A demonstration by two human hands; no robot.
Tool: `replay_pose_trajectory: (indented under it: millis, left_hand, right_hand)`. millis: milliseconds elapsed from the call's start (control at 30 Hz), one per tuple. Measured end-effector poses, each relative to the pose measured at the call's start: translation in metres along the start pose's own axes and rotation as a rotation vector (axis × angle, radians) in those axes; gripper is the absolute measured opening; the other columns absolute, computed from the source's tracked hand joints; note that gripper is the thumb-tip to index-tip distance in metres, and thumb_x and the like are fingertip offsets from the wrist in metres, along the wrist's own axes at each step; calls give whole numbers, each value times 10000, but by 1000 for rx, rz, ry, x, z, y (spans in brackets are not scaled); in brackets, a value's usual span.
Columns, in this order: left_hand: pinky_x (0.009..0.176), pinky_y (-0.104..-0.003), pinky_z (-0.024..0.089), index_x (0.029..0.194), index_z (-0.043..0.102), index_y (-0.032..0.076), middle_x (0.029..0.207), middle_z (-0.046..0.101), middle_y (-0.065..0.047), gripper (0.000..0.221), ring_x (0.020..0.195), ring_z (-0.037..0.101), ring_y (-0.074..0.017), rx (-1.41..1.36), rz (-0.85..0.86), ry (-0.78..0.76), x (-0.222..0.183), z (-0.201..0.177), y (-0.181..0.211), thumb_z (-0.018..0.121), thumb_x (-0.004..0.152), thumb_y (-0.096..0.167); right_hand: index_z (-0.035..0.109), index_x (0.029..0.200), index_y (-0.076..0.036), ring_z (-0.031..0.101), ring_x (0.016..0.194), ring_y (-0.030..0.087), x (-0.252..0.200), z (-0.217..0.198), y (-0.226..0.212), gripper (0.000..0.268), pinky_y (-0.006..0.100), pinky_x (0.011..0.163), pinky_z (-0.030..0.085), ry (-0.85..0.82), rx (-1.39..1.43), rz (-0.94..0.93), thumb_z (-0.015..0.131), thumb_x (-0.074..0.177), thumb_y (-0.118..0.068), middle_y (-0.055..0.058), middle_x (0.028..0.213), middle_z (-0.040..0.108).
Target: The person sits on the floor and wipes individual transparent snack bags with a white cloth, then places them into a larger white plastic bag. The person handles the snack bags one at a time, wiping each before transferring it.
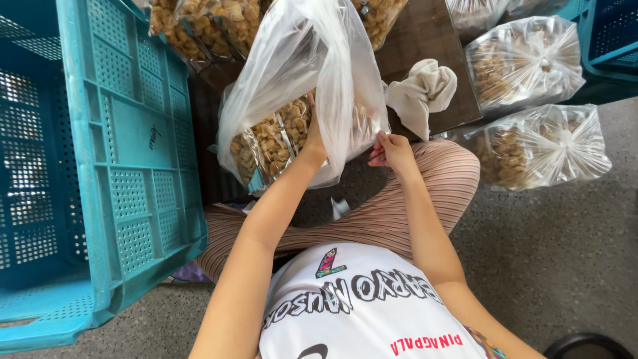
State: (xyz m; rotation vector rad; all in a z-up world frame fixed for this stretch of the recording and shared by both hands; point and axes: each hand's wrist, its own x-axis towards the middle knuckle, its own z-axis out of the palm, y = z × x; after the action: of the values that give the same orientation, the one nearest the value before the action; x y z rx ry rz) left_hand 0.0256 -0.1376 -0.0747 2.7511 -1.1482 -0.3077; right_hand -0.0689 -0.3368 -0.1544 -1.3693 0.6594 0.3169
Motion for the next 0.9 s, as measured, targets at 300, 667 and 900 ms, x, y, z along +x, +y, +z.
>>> replay_pose_trajectory:
  millis: [300,667,900]
  left_hand:
    - [1203,-642,212,1414,555,218,1558,381,-44,485,1478,265,-383,3,-3,-7,-1,-11,-4,693,955,292]
    - [1222,-602,252,1377,607,208,1533,420,-53,446,1462,316,-387,5,-34,44,-6,-18,1,722,952,282]
    - [1235,-576,278,1353,640,201,1517,444,-59,422,1452,348,-390,-16,-319,-16,-65,-34,-17,741,950,275]
  right_hand:
    - [610,782,-12,629,538,165,-41,38,-9,369,324,589,611,-82,231,-285,631,1026,-289,108,698,656]
    - [415,1380,-6,660,1041,338,-97,95,-109,792,405,926,533,451,-562,-1161,711,906,-568,192,1188,597]
    - [541,1486,65,691,1110,411,-24,111,-127,635,511,981,522,106,-469,-664,621,923,-217,298,1291,672]
